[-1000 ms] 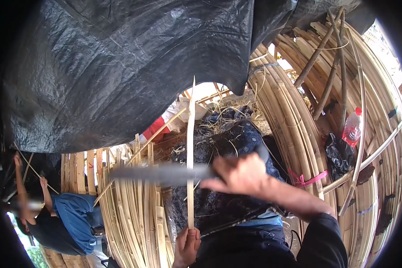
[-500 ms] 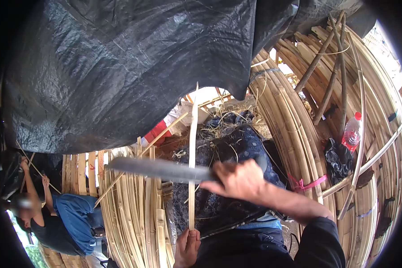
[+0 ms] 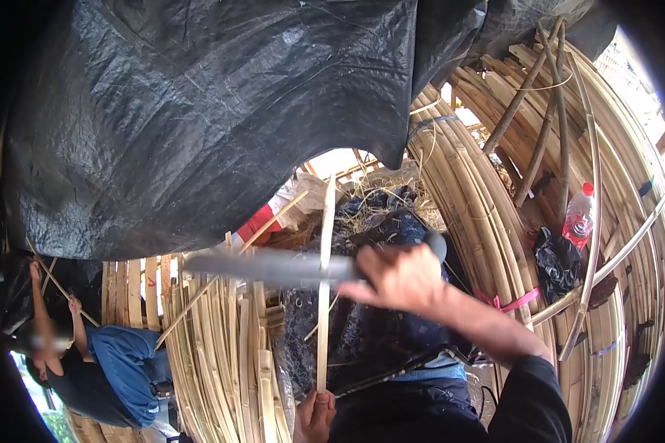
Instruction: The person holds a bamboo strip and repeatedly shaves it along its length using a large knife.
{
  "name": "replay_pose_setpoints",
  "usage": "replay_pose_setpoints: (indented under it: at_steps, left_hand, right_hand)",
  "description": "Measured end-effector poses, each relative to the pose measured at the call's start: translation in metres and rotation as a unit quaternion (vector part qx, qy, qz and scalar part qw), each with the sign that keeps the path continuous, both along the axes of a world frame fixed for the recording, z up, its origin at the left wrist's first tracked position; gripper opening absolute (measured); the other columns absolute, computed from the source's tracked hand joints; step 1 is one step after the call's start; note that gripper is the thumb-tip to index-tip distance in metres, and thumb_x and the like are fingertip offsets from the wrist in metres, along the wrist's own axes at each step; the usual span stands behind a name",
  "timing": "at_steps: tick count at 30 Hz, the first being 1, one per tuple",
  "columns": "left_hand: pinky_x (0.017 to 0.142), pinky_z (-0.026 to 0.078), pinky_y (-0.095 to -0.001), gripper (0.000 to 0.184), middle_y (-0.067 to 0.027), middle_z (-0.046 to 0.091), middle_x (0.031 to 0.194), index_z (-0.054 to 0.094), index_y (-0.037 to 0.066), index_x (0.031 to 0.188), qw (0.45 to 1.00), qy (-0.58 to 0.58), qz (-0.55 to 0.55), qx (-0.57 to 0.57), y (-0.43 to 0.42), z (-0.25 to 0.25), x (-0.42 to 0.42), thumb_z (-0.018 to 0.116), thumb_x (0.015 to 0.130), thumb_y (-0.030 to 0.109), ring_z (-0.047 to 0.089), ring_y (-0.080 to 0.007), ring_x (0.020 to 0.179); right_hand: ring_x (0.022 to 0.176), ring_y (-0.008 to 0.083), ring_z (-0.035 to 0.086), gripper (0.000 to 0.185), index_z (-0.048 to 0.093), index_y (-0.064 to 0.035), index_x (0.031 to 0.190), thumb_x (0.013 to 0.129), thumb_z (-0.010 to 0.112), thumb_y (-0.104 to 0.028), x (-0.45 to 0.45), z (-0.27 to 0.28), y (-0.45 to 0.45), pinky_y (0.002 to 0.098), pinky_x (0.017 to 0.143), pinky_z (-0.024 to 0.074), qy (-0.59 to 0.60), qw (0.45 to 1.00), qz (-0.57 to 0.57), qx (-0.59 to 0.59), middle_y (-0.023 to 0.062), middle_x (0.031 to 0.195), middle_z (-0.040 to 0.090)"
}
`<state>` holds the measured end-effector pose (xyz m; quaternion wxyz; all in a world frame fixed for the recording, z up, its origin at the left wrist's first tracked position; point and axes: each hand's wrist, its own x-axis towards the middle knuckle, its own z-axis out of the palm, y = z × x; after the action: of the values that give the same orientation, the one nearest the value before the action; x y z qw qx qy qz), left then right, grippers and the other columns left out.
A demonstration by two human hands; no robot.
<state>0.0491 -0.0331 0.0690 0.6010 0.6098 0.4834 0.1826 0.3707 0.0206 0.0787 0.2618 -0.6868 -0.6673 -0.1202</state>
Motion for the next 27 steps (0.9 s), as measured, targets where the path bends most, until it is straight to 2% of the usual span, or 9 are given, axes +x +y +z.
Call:
replay_pose_setpoints:
  at_steps: [8,12,13,16,18,20,24,26,27]
  left_hand:
    - [0.056,0.027,-0.0258,0.043,0.0056,0.036,0.072,0.048,0.013,0.084,0.999,0.000,0.035,0.004,0.002,-0.005,0.000,0.042,0.114,0.042,0.032,-0.0058,0.063]
    - [0.056,0.028,-0.0296,0.043,0.0051,0.036,0.070,0.050,0.012,0.082,0.999,0.018,0.025,-0.008,-0.009,-0.007,-0.013,0.042,0.115,0.039,0.032,-0.0087,0.062]
    - [0.056,0.028,-0.0293,0.042,0.0052,0.036,0.069,0.050,0.012,0.082,1.000,0.019,0.021,-0.008,-0.007,-0.009,-0.016,0.042,0.115,0.038,0.032,-0.0084,0.061]
    - [0.054,0.026,-0.0267,0.041,0.0058,0.036,0.066,0.051,0.013,0.083,0.998,0.007,0.047,0.030,-0.001,-0.016,-0.008,0.042,0.115,0.038,0.031,-0.0064,0.059]
    - [0.052,0.024,-0.0241,0.041,0.0061,0.037,0.066,0.051,0.015,0.083,0.998,-0.015,0.058,-0.037,0.006,-0.011,-0.001,0.042,0.115,0.039,0.030,-0.0044,0.057]
    - [0.052,0.022,-0.0229,0.041,0.0067,0.035,0.066,0.051,0.016,0.083,0.998,-0.001,0.059,0.000,0.010,0.002,0.013,0.041,0.115,0.039,0.028,-0.0036,0.056]
    - [0.051,0.023,-0.0241,0.041,0.0070,0.033,0.067,0.049,0.016,0.083,0.987,-0.069,0.090,-0.114,0.021,0.007,0.018,0.041,0.115,0.040,0.028,-0.0040,0.055]
    - [0.046,0.022,-0.0241,0.036,0.0042,0.034,0.061,0.050,0.006,0.095,0.974,-0.098,0.041,-0.200,0.036,0.009,0.017,0.042,0.115,0.034,0.028,-0.0043,0.049]
    - [0.046,0.022,-0.0242,0.036,0.0043,0.033,0.061,0.050,0.006,0.094,0.981,-0.104,0.013,-0.163,0.039,0.003,0.018,0.041,0.115,0.033,0.027,-0.0042,0.049]
  right_hand:
    - [0.040,0.0166,0.057,0.062,0.058,-0.0115,0.076,0.095,0.061,-0.071,-0.004,-0.008,-0.004,0.0342,0.036,0.0439,-0.046,0.993,0.104,0.036,0.0022,0.056,0.057]
    - [0.043,0.0188,0.064,0.059,0.062,-0.0095,0.083,0.094,0.063,-0.067,0.031,0.002,0.020,0.0363,0.037,0.0472,-0.014,0.993,-0.114,0.015,0.0066,0.060,0.065]
    - [0.044,0.0197,0.064,0.059,0.063,-0.0103,0.083,0.094,0.063,-0.068,0.026,0.004,0.009,0.0362,0.037,0.0470,0.006,0.988,-0.121,-0.095,0.0078,0.061,0.067]
    - [0.044,0.0192,0.064,0.058,0.065,-0.0117,0.082,0.093,0.065,-0.069,-0.004,-0.002,-0.011,0.0354,0.038,0.0484,0.006,0.999,0.049,-0.024,0.0031,0.064,0.066]
    - [0.048,0.0198,0.065,0.057,0.065,-0.0111,0.082,0.092,0.066,-0.067,-0.016,-0.015,-0.017,0.0339,0.042,0.0506,0.015,0.995,0.093,-0.019,0.0026,0.064,0.064]
    - [0.052,0.0210,0.068,0.057,0.064,-0.0096,0.082,0.092,0.068,-0.065,-0.021,-0.025,-0.017,0.0325,0.045,0.0518,0.041,0.992,0.116,-0.022,0.0033,0.063,0.064]
    - [0.054,0.0223,0.068,0.061,0.064,-0.0078,0.081,0.092,0.066,-0.068,-0.040,-0.030,-0.028,0.0349,0.046,0.0522,0.101,0.988,0.076,-0.087,0.0053,0.070,0.068]
    - [0.053,0.0210,0.068,0.062,0.064,-0.0091,0.079,0.092,0.064,-0.070,-0.055,-0.028,-0.040,0.0347,0.045,0.0512,0.097,0.982,0.106,-0.123,0.0049,0.068,0.068]
    - [0.051,0.0196,0.066,0.062,0.065,-0.0108,0.077,0.091,0.065,-0.071,-0.061,-0.026,-0.045,0.0328,0.044,0.0501,0.085,0.980,0.115,-0.141,0.0029,0.067,0.064]
